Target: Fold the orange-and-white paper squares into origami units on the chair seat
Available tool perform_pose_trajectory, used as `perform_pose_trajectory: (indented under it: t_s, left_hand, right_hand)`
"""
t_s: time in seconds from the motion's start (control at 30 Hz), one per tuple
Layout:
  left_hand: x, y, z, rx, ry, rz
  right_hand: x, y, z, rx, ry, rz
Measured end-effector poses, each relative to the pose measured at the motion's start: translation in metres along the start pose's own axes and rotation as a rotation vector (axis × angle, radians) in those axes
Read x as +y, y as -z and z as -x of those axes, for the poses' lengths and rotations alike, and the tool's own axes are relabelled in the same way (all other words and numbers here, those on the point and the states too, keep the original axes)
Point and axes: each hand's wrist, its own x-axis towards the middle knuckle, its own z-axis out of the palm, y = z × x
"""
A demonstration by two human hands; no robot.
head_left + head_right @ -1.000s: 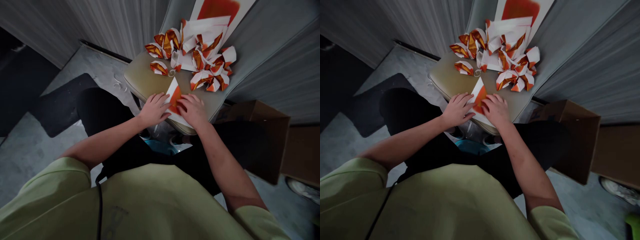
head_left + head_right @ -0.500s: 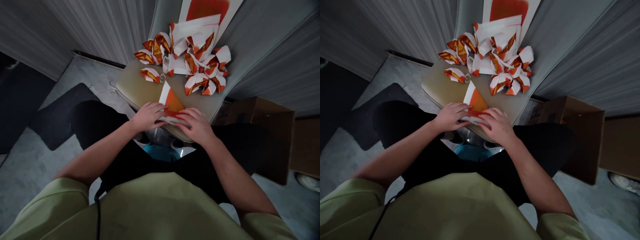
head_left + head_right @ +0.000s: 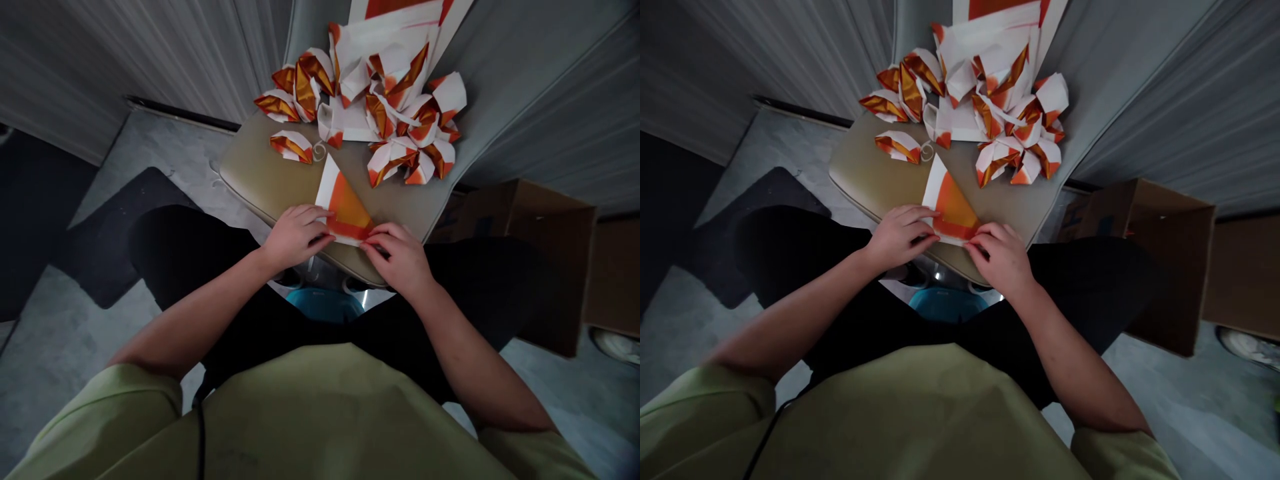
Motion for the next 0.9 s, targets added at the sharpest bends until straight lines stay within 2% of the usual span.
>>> perform_pose_trajectory:
  t_s: [0.1, 0.2, 0.3, 0.4, 0.53, 0.9]
  left_hand:
    - [0.006, 0.005, 0.003, 0.067, -0.018, -0.07]
    - [0.024, 0.01, 0.011, 0.2, -0.198, -0.103]
    - [0.049, 0.005, 0.021, 0.142, -0.393, -0.069]
    - [0.068, -0.01, 0.03, 0.034, -0.285, -0.186]
    - [0.077, -0.026, 0.037, -0.053, -0.211, -0.25]
    - [0.073, -0.03, 0.036, -0.087, -0.104, -0.303]
  right_hand:
    - [0.002, -0.004, -0.003, 0.037, -0.034, -0.008]
    - [0.003, -0.005, -0.005, 0.035, -0.03, -0.027]
    - [0.003, -0.004, -0.006, 0.034, -0.014, -0.046]
    - [0.004, -0.003, -0.006, 0.048, 0.004, -0.063]
    - [0.005, -0.004, -0.005, 0.055, -0.007, -0.07]
    - [0.005, -0.008, -0.005, 0.06, -0.013, -0.037]
